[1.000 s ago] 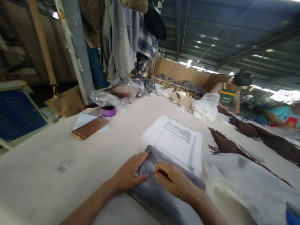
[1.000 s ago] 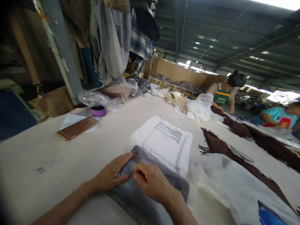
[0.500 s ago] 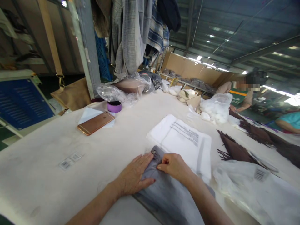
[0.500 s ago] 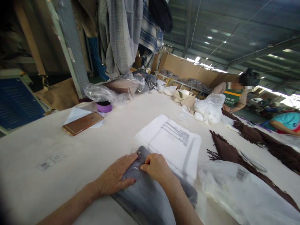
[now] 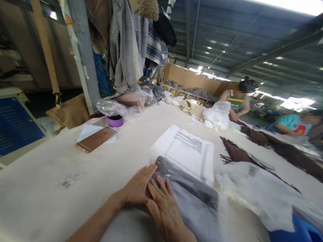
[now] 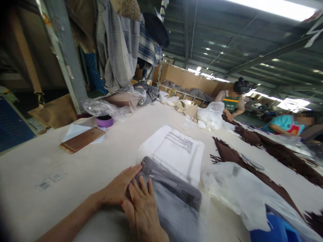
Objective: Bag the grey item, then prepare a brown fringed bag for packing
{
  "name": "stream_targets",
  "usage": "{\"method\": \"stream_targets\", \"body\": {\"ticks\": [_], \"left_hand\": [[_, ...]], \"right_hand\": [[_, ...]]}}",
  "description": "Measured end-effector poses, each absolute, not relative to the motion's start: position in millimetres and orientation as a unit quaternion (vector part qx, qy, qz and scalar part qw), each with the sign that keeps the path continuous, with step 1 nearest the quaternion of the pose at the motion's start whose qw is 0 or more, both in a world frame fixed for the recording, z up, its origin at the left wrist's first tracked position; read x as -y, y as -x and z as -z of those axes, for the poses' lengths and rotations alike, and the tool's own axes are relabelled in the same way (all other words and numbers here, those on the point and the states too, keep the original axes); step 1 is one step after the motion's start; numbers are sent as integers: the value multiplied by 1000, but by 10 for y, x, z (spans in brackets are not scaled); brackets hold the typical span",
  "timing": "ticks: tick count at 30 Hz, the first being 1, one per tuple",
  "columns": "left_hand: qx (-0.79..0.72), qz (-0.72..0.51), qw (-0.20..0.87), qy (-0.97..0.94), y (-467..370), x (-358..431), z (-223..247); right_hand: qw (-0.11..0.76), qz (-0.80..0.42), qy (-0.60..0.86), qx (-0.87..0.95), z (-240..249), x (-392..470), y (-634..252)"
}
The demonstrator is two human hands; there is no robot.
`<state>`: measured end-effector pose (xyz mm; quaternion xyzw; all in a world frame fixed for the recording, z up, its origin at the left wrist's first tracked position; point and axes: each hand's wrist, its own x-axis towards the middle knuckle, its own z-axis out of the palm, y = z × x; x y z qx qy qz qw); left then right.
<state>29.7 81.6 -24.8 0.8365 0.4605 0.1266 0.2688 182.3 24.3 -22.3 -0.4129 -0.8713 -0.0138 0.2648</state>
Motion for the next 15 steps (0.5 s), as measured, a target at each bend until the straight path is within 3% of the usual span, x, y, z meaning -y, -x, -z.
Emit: {"method": "stream_targets", "body": {"ticks": [3,6,10,15], "left_hand": [[-452,-151,297,-827,-247,-842,234],[-428,-195,372,-800,-177,-861,218],[-423,-322,465,-708,-147,-849,232],[-434,-500,615,-429,-172,-861,243]], "right_hand": [[289,40,375,880,322,-66,-2028],[332,214,401,827,607,166,-2361],[272,292,498,770,879,338,-2688],[168,296,440,831,739,244,-2751]]}}
